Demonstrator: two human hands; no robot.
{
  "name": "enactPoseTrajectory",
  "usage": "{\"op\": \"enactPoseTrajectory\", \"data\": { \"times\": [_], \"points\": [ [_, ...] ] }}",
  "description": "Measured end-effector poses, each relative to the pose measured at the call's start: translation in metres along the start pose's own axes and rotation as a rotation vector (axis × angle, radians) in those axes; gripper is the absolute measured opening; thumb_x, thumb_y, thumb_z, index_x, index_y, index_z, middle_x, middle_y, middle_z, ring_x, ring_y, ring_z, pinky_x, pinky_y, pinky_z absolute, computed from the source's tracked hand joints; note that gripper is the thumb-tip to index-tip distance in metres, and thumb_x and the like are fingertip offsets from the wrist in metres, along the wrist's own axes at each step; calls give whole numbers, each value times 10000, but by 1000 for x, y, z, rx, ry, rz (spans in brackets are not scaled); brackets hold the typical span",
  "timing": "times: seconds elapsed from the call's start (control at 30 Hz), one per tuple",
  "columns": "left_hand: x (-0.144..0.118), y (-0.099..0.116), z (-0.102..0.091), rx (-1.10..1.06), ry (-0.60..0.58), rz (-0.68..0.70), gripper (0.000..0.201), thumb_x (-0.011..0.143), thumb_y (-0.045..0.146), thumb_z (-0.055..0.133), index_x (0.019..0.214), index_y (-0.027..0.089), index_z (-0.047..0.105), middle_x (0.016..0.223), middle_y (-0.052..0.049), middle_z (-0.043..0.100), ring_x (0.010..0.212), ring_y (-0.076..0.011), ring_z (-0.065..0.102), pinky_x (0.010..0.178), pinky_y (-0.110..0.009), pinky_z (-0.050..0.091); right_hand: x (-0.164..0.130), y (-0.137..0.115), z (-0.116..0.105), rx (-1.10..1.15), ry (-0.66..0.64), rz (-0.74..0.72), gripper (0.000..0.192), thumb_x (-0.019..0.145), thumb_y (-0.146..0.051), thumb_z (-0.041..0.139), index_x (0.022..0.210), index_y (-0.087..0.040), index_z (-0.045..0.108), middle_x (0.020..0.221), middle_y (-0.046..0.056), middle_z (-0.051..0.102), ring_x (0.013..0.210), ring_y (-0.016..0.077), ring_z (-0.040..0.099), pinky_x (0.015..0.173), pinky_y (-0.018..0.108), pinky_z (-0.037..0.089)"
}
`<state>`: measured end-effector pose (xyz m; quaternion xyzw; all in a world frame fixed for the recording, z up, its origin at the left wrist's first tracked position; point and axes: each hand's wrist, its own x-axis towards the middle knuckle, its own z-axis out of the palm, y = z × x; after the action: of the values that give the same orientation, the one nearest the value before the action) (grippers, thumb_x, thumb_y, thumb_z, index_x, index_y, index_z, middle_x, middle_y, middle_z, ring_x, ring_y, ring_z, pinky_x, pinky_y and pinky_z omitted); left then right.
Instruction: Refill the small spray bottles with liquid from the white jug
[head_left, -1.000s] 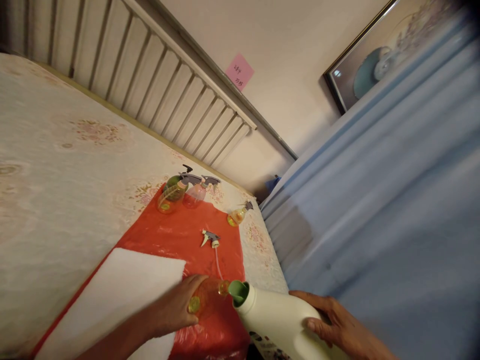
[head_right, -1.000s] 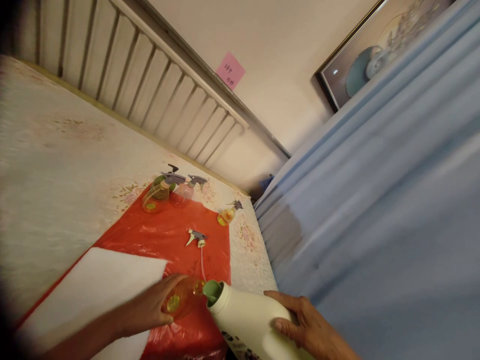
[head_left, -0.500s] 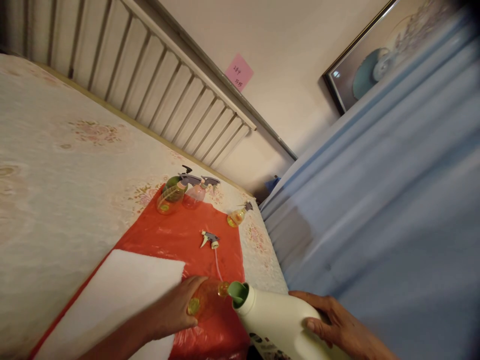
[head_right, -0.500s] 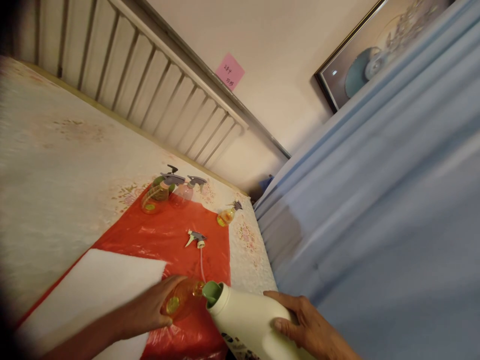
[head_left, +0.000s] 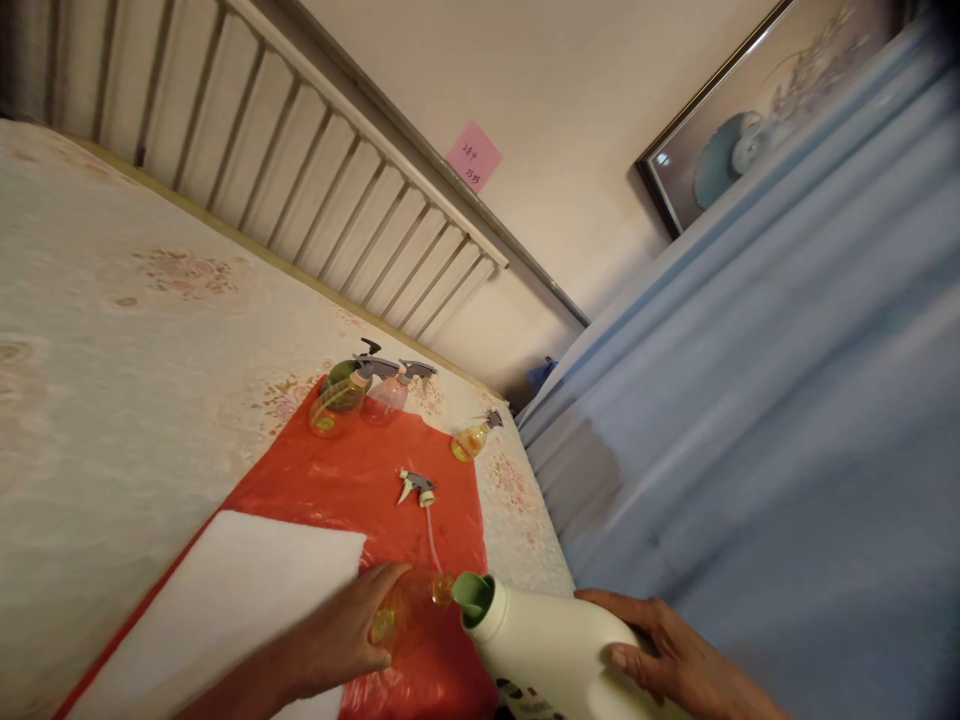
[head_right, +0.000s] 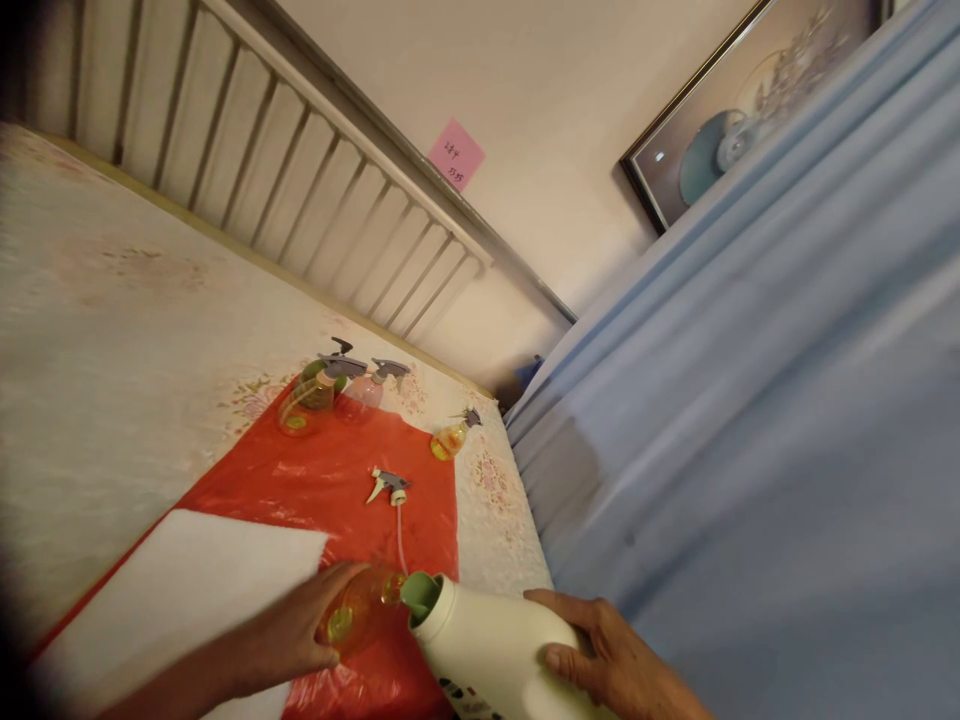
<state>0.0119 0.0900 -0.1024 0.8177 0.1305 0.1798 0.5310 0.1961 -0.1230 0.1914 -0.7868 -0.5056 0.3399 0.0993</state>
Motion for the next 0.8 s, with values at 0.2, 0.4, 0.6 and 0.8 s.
{"op": "enactPoseTrajectory", "data": {
  "times": [0.2, 0.4, 0.6, 0.8],
  "points": [
    [-1, 2, -1, -4, 24, 11, 872, 559, 148, 597, 1398, 285, 400, 1422, -48, 510, 1306, -318, 458, 1098, -426, 363, 0, 0, -1, -10, 2, 4, 650, 826, -650, 526, 1247, -163, 621, 948, 81, 688, 774, 196, 593, 511, 212, 407],
    [-1, 4, -2, -35, 22, 24, 852, 580, 172, 618, 1393, 311, 404, 1413, -27, 519, 1291, -326, 468, 1079, -424, 386, 0, 4, -2, -57, 27, 54, 710, 801, -700, 520, 1278, -181, 608, 952, 76, 691, 777, 207, 602, 543, 229, 445],
    [-1, 0, 3, -58, 46, -16, 844, 567, 140, 616, 1372, 289, 412, 1408, -37, 526, 1279, -299, 489, 1092, -402, 381, 0, 6, -2, -70, 36, 58, 717, 806, -700, 514, 1301, -188, 594, 970, 78, 689, 802, 216, 605, 552, 228, 460],
    [-1, 4, 0, -70, 46, 7, 801, 585, 143, 615, 1350, 306, 439, 1369, -20, 564, 1252, -314, 508, 1065, -417, 408, 0, 4, -2, -44, 18, 43, 690, 816, -684, 516, 1287, -188, 599, 942, 71, 692, 779, 206, 606, 512, 206, 427]
  ]
}}
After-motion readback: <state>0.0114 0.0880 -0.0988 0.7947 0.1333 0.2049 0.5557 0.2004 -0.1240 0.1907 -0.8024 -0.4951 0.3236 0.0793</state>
